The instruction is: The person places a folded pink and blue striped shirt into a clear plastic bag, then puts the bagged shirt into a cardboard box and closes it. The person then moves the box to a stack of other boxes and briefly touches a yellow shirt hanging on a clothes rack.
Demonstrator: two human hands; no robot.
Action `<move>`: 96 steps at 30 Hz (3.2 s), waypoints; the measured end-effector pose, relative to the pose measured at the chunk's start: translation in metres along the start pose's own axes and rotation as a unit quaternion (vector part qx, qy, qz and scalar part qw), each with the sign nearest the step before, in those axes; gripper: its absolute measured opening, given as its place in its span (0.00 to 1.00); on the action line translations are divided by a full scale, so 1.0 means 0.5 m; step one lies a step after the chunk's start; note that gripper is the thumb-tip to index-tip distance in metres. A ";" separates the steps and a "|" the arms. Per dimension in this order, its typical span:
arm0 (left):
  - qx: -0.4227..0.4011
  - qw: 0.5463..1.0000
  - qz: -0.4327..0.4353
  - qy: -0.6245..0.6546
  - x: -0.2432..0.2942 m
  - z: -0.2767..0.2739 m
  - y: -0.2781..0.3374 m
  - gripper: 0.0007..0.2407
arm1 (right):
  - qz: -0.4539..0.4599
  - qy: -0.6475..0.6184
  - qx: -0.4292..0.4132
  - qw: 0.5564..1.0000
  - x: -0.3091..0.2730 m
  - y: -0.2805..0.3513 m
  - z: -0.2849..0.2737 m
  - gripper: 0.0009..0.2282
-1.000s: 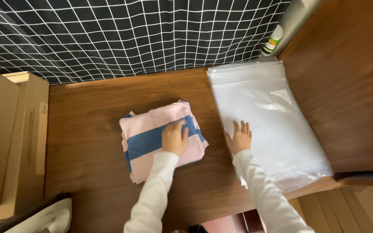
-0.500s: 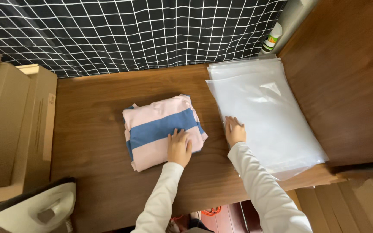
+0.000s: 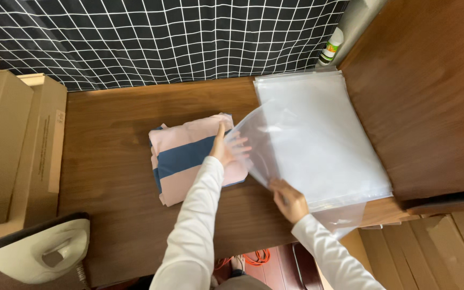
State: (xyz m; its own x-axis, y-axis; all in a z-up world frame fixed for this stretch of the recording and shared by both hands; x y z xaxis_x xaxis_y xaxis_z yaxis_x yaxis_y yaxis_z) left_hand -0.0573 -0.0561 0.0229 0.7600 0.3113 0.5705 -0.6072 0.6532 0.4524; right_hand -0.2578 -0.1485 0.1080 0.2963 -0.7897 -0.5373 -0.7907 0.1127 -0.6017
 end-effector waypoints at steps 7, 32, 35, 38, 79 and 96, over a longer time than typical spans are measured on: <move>0.098 0.957 0.027 -0.271 0.037 -0.044 0.032 0.15 | -0.104 -0.046 -0.042 0.993 -0.004 0.083 -0.047 0.09; 0.109 0.960 0.101 -0.239 -0.177 -0.056 0.135 0.13 | 0.310 0.190 -0.235 0.901 0.142 -0.115 0.206 0.11; 0.097 0.976 0.080 -0.180 -0.126 -0.034 0.149 0.15 | 0.312 0.149 -0.222 0.912 0.133 -0.103 0.191 0.09; 0.141 0.957 0.080 -0.242 -0.076 -0.011 0.145 0.17 | 0.317 0.108 -0.219 0.917 0.118 -0.089 0.184 0.08; -0.004 0.802 0.404 -0.441 0.126 0.069 0.158 0.05 | 0.361 0.053 0.069 0.929 0.516 -0.191 -0.131 0.09; 0.101 0.839 0.419 -0.331 0.178 0.030 0.215 0.03 | 0.461 -0.171 0.063 0.868 0.647 -0.205 -0.089 0.10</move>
State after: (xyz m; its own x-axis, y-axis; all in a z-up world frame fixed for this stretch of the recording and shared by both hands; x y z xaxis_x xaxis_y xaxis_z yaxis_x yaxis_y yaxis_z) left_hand -0.0581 0.0314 0.1327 -0.2088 0.1080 0.9720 -0.9422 0.2442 -0.2295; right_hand -0.1048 -0.4424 0.0220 -0.2739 -0.1052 -0.9560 -0.7176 0.6841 0.1303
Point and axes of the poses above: each hand's wrist, its own y-axis away from the middle knuckle, its own z-axis out of the palm, x = y × z, the point moved 6 cm from there along -y, towards the middle knuckle, and after that the axes turned 6 degrees about -y, right-handed, at the moved point
